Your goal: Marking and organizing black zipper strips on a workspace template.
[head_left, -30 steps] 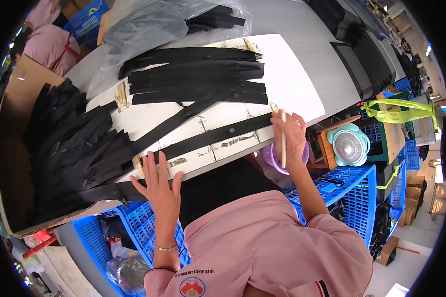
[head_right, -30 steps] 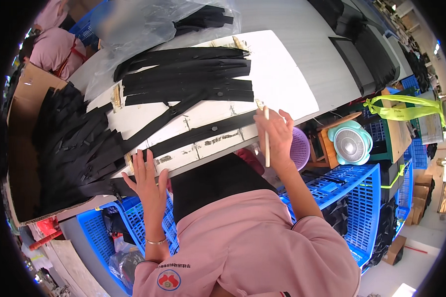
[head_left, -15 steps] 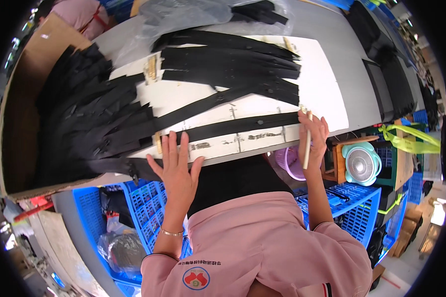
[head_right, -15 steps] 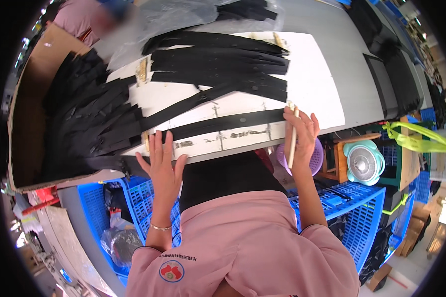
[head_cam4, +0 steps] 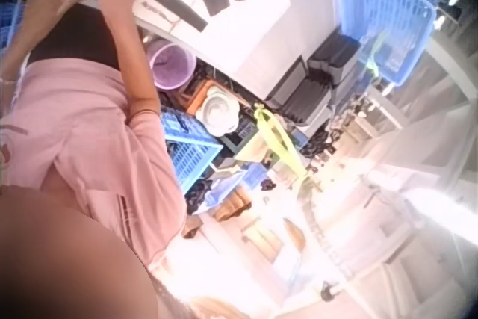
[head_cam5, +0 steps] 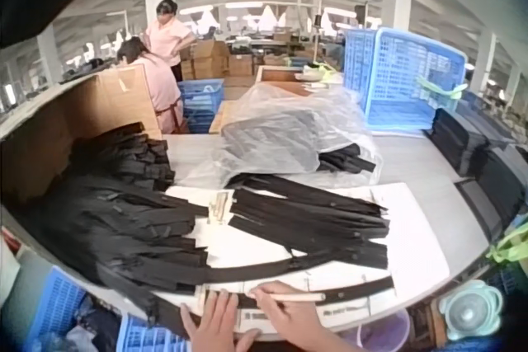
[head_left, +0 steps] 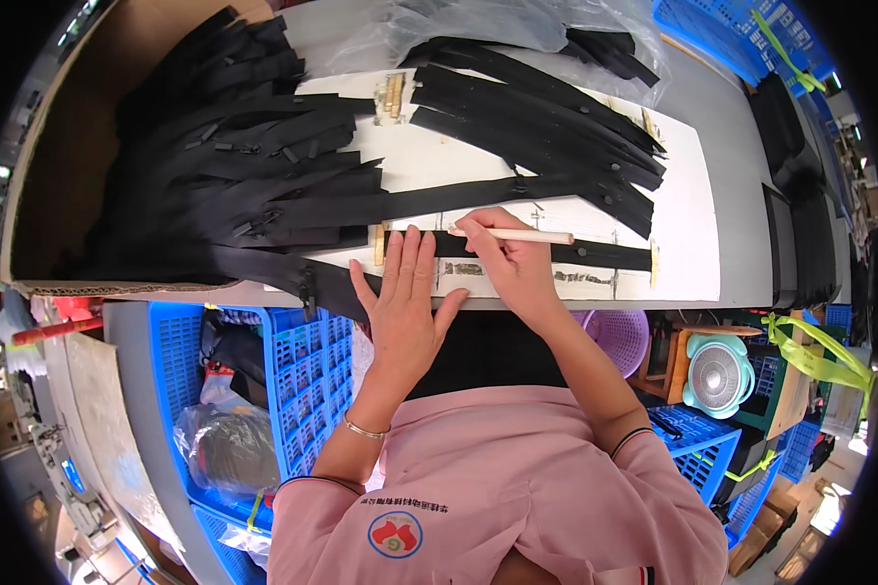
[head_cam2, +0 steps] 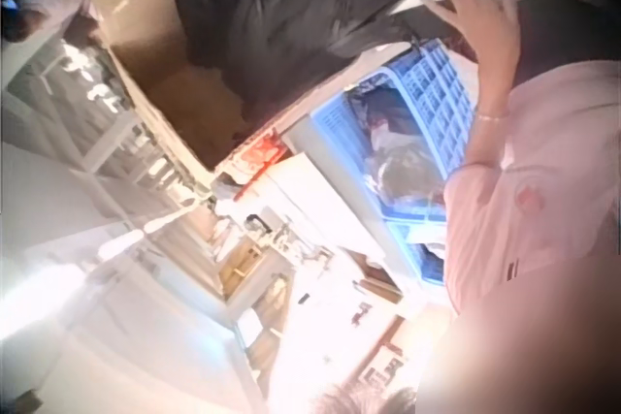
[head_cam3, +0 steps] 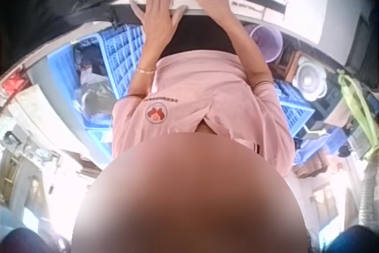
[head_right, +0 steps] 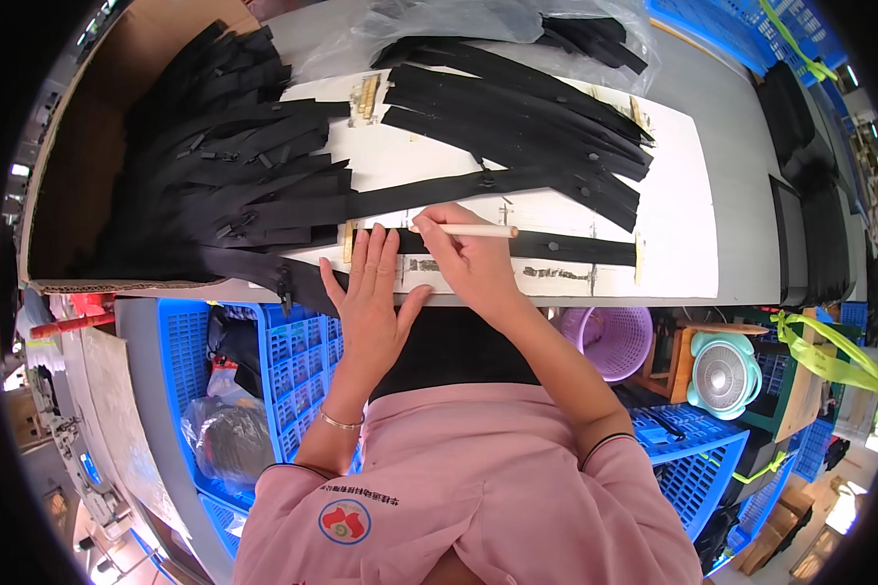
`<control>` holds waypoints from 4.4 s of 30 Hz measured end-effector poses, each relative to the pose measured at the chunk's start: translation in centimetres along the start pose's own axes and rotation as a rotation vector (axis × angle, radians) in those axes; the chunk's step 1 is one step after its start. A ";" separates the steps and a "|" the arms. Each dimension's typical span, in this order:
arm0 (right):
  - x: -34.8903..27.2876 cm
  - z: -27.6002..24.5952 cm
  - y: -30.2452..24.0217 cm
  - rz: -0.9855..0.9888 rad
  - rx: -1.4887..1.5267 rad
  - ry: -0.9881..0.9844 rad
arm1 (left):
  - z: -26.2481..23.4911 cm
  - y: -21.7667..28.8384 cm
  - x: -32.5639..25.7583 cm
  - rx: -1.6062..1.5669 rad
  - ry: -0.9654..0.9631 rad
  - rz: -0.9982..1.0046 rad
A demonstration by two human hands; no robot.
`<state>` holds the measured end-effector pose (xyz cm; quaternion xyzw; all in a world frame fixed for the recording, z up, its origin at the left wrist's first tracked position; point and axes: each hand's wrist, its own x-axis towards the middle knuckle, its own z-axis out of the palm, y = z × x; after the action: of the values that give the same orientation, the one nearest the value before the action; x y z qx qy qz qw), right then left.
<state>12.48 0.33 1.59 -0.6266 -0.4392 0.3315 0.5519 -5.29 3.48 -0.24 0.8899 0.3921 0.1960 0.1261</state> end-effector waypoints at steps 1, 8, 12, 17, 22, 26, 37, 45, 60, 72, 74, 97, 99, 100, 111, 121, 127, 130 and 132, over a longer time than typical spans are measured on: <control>0.0 0.2 0.4 0.001 -0.001 -0.010 | -0.1 0.0 0.0 -0.007 0.000 0.003; 0.3 1.1 1.2 -0.059 -0.093 -0.006 | -0.7 0.1 0.2 -0.054 -0.004 -0.025; 0.3 1.1 0.8 -0.076 -0.113 -0.006 | -0.6 0.1 0.2 -0.071 -0.001 -0.028; 0.4 1.4 1.3 -0.122 -0.134 0.008 | -0.6 0.1 0.3 -0.073 -0.007 -0.030; 0.3 1.1 1.2 -0.108 -0.072 0.020 | -0.5 0.0 0.2 -0.052 -0.002 -0.019; 0.1 0.6 1.3 -0.069 -0.078 -0.104 | -0.4 0.1 0.2 -0.054 -0.012 -0.026; -0.9 -1.1 0.6 -0.062 -0.005 -0.059 | -0.2 0.1 0.3 -0.042 -0.036 -0.038; -2.7 -7.3 1.2 -0.121 -0.197 0.304 | -0.5 0.1 0.3 -0.026 -0.051 -0.027; -3.0 -8.5 0.8 -0.476 -0.692 0.237 | -0.5 0.1 0.4 -0.008 -0.099 -0.021; -2.9 -8.4 1.1 -0.487 -0.697 0.235 | 3.7 6.7 5.0 -0.527 0.130 0.171; -2.7 -8.4 1.1 -0.457 -0.660 0.300 | 4.0 6.8 5.4 -0.464 0.177 0.178; -2.3 -8.4 2.3 -0.294 -0.475 0.185 | 4.3 6.9 5.7 -0.480 0.187 0.144; -2.2 -8.4 2.1 -0.305 -0.489 0.185 | 4.4 6.9 5.7 -0.484 0.183 0.145; -2.3 -8.4 2.1 -0.316 -0.502 0.181 | 4.4 6.8 5.6 -0.488 0.182 0.143; -2.4 -8.5 2.3 -0.383 -0.352 0.139 | 4.4 6.8 5.6 -0.491 0.184 0.140; -3.7 -11.1 1.1 -0.291 -0.314 0.197 | 4.2 6.7 5.6 -0.487 0.156 0.136; -5.5 -16.4 2.5 -0.006 -0.055 0.531 | 4.3 6.9 5.6 -0.467 0.161 0.150; -5.7 -16.9 3.9 -0.015 -0.090 0.494 | 4.5 7.7 5.9 -0.445 0.180 0.171; -5.7 -16.8 3.9 -0.019 -0.100 0.457 | 4.5 8.8 6.1 -0.435 0.196 0.188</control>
<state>26.06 -11.59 0.27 -0.7078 -0.3244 0.1538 0.6083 6.16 1.97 0.64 0.8513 0.2666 0.3717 0.2571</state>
